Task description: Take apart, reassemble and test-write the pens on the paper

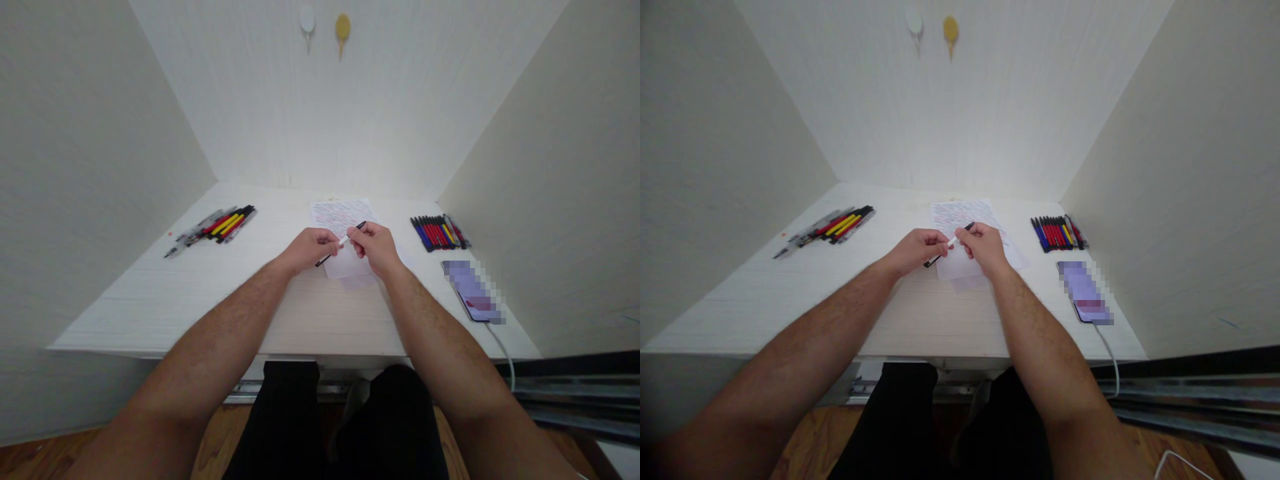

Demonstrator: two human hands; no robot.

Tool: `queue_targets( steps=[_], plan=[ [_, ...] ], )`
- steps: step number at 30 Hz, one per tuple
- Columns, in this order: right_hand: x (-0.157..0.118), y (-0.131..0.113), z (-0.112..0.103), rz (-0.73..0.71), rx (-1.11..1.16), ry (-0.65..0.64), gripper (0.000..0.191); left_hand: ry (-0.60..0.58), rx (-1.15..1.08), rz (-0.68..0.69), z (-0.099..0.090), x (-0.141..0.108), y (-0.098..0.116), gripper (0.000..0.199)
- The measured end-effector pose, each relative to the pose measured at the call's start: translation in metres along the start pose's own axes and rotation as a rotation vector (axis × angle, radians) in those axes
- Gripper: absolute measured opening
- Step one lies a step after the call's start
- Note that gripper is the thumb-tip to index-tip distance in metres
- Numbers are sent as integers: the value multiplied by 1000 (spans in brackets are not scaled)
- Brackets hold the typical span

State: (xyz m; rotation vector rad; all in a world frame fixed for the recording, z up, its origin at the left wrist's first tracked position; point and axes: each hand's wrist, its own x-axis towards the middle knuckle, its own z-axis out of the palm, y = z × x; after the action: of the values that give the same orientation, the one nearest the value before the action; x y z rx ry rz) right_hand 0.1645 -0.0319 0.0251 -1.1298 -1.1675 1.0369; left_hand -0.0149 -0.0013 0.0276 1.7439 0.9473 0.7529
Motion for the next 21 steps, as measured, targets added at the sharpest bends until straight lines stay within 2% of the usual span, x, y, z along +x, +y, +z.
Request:
queue_targets(
  steps=[4, 10, 15, 21],
  plan=[
    [2, -1, -2, -3, 113, -13, 35, 23, 3, 12, 1, 0, -1, 20],
    [2, -1, -1, -19, 80, 93, 37, 24, 54, 5, 4, 0, -3, 21],
    [1, -2, 0, 79, 91, 5, 37, 62, 61, 40, 2, 1, -3, 21],
    [12, -6, -17, 113, 270, 219, 32, -73, -187, 135, -3, -2, 1, 34]
  ],
)
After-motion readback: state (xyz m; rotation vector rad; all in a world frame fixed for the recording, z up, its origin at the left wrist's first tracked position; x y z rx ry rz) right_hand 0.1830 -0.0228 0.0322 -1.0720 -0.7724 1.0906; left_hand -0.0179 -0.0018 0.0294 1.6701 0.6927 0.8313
